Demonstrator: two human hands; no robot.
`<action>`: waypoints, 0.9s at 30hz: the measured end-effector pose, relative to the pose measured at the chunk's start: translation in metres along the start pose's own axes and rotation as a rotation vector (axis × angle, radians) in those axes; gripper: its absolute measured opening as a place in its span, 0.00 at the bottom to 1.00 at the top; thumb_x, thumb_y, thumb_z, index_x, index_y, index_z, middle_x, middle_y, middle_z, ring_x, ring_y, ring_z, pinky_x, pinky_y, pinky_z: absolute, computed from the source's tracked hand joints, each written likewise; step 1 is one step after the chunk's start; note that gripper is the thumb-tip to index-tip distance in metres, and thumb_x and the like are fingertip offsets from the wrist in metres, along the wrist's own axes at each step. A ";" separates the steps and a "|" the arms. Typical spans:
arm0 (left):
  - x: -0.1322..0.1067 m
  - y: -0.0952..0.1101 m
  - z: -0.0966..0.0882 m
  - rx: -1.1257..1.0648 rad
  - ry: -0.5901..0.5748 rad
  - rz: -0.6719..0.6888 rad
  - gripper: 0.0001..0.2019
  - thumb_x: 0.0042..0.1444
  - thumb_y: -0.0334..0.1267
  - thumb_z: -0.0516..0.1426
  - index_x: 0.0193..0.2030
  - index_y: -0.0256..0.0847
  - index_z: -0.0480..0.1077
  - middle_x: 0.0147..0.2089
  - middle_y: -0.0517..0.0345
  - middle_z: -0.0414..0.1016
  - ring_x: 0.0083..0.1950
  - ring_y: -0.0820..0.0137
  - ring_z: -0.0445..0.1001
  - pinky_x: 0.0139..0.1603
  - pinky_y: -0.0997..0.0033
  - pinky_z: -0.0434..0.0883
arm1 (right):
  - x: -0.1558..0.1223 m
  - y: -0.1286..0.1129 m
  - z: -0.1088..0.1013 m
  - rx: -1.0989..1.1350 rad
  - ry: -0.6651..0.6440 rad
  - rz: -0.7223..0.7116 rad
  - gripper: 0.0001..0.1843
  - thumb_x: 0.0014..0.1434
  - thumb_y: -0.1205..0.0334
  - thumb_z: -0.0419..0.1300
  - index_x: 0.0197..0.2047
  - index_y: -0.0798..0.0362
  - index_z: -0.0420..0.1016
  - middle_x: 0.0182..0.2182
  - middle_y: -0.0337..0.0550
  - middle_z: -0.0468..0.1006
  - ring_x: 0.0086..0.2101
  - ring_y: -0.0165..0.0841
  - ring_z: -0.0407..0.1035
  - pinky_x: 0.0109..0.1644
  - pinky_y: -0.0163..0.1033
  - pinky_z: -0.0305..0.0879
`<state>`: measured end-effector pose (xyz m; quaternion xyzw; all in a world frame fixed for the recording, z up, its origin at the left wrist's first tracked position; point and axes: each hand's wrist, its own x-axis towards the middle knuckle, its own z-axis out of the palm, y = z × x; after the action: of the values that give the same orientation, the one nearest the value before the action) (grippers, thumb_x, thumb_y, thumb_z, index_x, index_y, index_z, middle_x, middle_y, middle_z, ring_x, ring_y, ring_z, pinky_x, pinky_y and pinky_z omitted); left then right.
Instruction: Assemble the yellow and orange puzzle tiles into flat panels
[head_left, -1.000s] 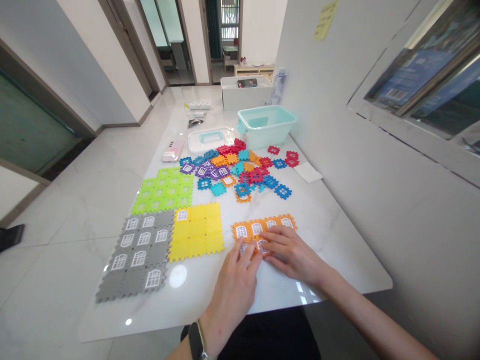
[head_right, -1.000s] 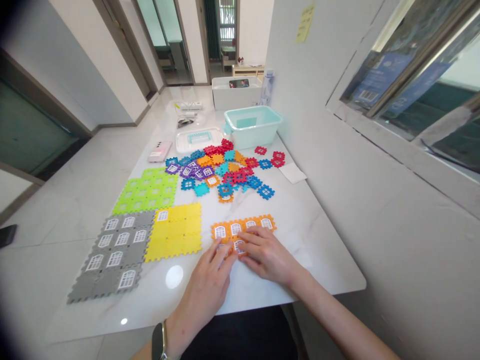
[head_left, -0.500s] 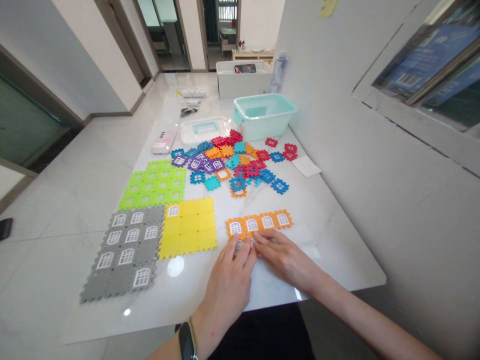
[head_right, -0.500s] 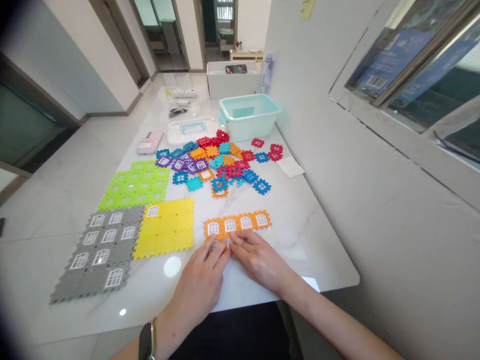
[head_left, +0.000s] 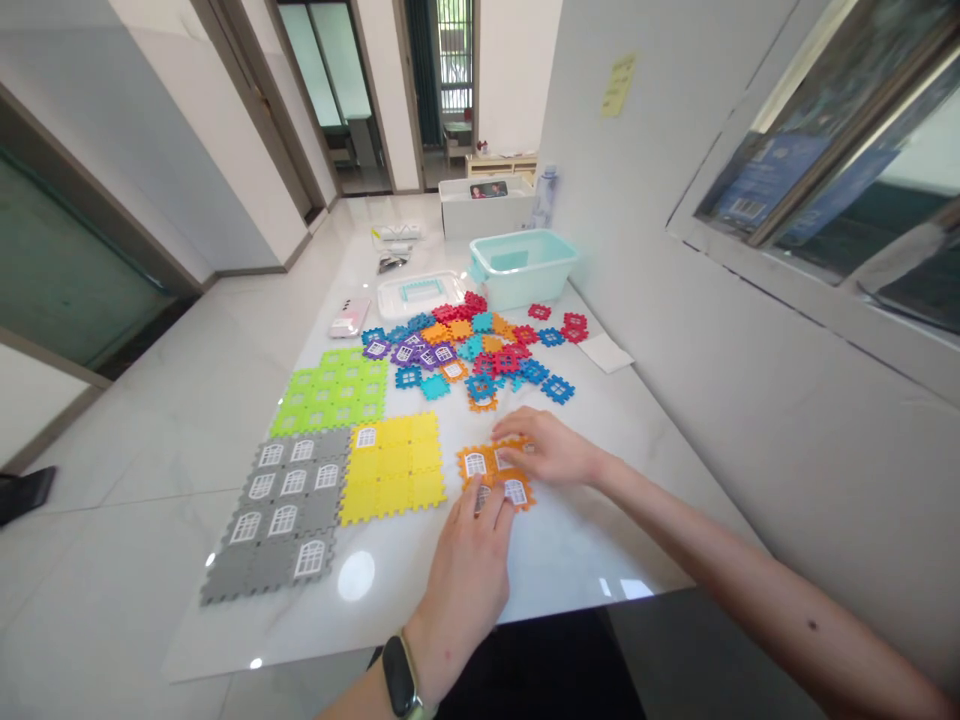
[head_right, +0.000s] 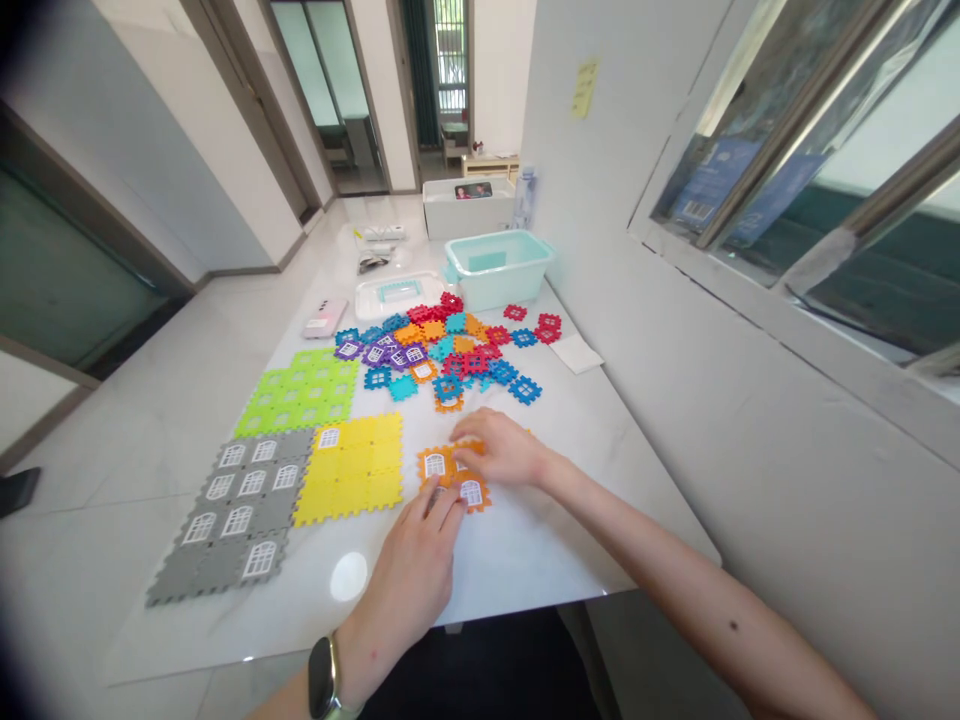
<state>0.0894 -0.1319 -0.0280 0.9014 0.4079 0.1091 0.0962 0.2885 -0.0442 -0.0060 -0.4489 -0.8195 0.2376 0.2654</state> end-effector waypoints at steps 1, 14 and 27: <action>0.000 0.000 0.000 0.014 0.004 0.002 0.29 0.49 0.19 0.48 0.59 0.35 0.68 0.63 0.44 0.69 0.69 0.49 0.59 0.64 0.46 0.67 | 0.012 0.008 0.000 -0.045 0.000 -0.013 0.11 0.60 0.66 0.60 0.45 0.52 0.79 0.44 0.46 0.80 0.45 0.40 0.72 0.53 0.47 0.68; -0.006 -0.006 0.009 -0.015 0.052 -0.002 0.29 0.49 0.21 0.50 0.60 0.36 0.67 0.65 0.49 0.67 0.69 0.51 0.58 0.67 0.49 0.66 | 0.046 0.036 0.021 -0.430 -0.037 -0.053 0.05 0.66 0.63 0.57 0.38 0.55 0.70 0.45 0.52 0.72 0.45 0.40 0.67 0.51 0.45 0.66; -0.003 -0.006 -0.002 -0.041 0.025 0.029 0.28 0.50 0.19 0.49 0.59 0.34 0.68 0.65 0.47 0.67 0.69 0.51 0.58 0.69 0.49 0.63 | 0.024 0.032 -0.010 -0.281 0.017 0.104 0.16 0.72 0.62 0.43 0.41 0.54 0.70 0.32 0.44 0.76 0.33 0.33 0.69 0.40 0.38 0.64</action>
<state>0.0823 -0.1300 -0.0284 0.9035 0.3937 0.1300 0.1082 0.3034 -0.0065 -0.0131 -0.5253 -0.8181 0.1302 0.1943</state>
